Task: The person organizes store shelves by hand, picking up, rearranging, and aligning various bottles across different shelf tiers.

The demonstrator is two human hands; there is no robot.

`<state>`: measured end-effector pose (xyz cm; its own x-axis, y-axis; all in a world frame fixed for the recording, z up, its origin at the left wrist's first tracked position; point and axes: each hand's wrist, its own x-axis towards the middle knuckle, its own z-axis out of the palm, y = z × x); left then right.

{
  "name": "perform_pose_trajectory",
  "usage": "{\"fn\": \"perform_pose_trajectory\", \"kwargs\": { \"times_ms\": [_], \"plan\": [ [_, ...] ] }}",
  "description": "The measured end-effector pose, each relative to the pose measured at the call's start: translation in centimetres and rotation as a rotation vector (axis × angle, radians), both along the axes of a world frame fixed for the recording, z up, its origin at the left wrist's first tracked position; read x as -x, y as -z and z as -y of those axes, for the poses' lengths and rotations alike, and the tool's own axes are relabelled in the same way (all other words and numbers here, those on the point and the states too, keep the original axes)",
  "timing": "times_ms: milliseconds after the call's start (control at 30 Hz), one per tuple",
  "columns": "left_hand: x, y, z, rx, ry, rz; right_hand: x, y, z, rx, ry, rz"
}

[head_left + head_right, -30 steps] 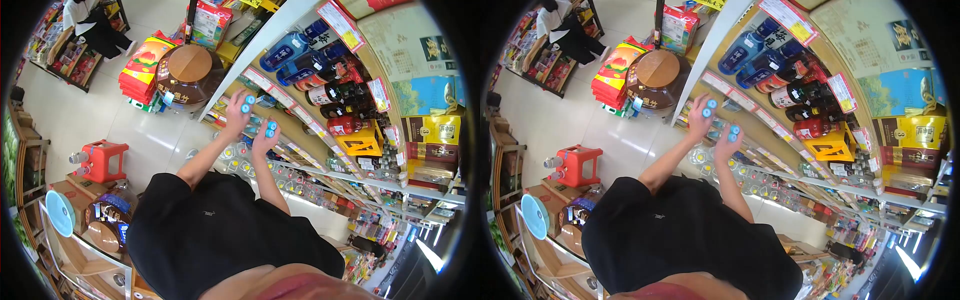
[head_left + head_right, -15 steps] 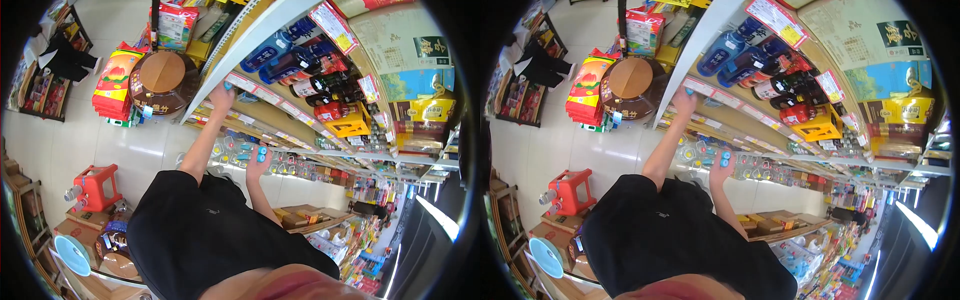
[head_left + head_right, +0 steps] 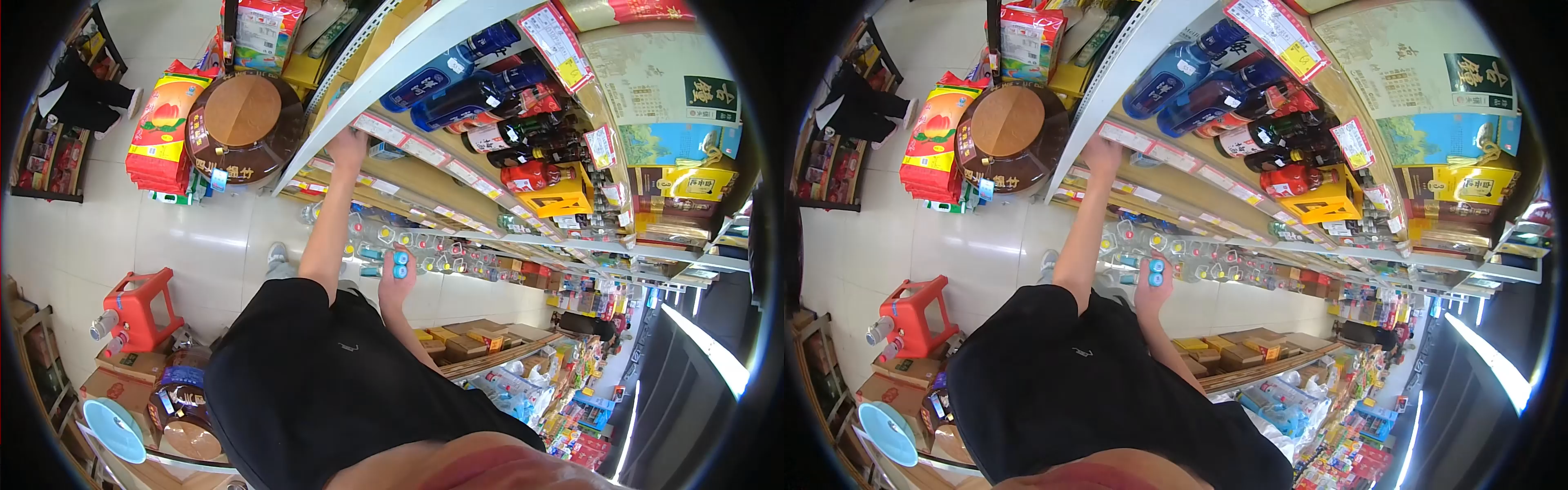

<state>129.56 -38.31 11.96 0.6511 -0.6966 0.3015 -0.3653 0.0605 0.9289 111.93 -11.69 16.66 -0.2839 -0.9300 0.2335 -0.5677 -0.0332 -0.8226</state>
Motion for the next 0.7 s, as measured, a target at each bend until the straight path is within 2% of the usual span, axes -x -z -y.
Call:
{"fn": "perform_pose_trajectory", "kwargs": {
  "times_ms": [100,200,433,600,700],
  "plan": [
    [0.0,1.5,1.1,0.008,-0.005,-0.009,-0.3,-0.6,-0.3,-0.039,-0.005,0.016],
    [-0.8,2.6,1.8,0.112,-0.028,0.135,0.0,0.0,-0.6,-0.046,-0.007,0.006],
    [-1.6,6.1,2.8,0.023,0.174,0.052,-0.4,1.1,-1.6,-0.046,-0.014,0.034],
    [-1.4,5.3,2.3,0.076,0.162,0.018,-0.8,0.9,-1.4,-0.026,-0.012,0.067],
    [-0.8,6.2,2.7,0.056,0.126,-0.008,-1.3,-0.4,0.9,-0.055,0.009,-0.010]
  ]
}}
